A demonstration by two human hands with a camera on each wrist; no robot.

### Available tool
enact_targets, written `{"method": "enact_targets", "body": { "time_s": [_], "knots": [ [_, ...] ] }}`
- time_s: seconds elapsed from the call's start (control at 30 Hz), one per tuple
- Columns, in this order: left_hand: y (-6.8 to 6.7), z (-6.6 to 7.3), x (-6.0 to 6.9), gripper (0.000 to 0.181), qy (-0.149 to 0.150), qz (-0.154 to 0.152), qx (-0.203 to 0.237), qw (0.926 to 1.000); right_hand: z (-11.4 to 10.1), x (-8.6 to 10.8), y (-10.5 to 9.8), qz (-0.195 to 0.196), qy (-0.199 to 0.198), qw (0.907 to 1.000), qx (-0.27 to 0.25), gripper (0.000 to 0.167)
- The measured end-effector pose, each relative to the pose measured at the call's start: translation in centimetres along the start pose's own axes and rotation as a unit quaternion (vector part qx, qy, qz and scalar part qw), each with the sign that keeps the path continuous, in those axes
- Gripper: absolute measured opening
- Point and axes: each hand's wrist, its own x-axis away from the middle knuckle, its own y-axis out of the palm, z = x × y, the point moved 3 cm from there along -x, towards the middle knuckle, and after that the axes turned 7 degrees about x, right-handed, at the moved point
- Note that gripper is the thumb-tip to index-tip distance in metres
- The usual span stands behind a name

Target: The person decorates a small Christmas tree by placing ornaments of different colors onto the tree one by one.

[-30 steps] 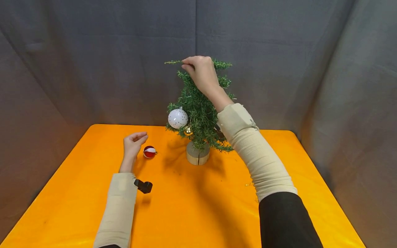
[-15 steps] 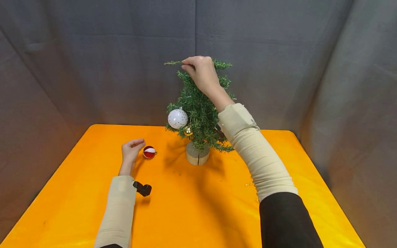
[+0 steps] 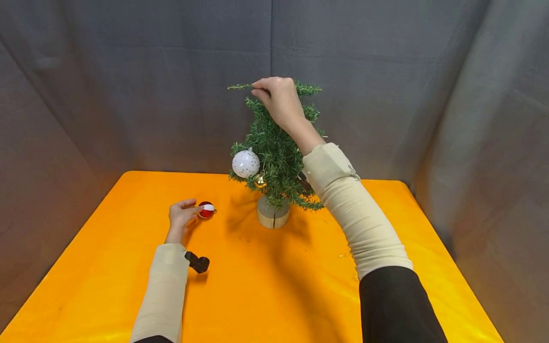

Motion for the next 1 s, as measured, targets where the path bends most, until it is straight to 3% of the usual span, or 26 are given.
{"method": "enact_targets", "body": {
  "time_s": [0.07, 0.3, 0.57, 0.7, 1.0],
  "knots": [
    [0.1, 0.1, 0.1, 0.039, -0.016, 0.004, -0.007, 0.9998, 0.0, 0.0, 0.0, 0.000, 0.000, 1.0000, -0.001, 0.023],
    [0.2, 0.0, 0.3, 0.040, 0.006, -0.003, -0.014, 0.9999, 0.0, 0.1, -0.1, 0.000, -0.003, 1.0000, 0.000, 0.023],
    [0.6, -0.6, 0.1, 0.040, -0.012, -0.009, -0.024, 0.9996, -0.1, 0.2, -0.2, 0.000, -0.004, 1.0000, 0.000, 0.023],
    [0.6, -0.8, -0.1, 0.040, -0.008, -0.012, -0.023, 0.9996, -0.1, 0.1, -0.2, -0.002, -0.004, 1.0000, 0.002, 0.023],
    [0.8, -0.9, -0.2, 0.045, -0.018, -0.043, -0.030, 0.9985, -0.1, 0.0, -0.1, -0.009, 0.005, 0.9999, 0.002, 0.024]
  ]
}}
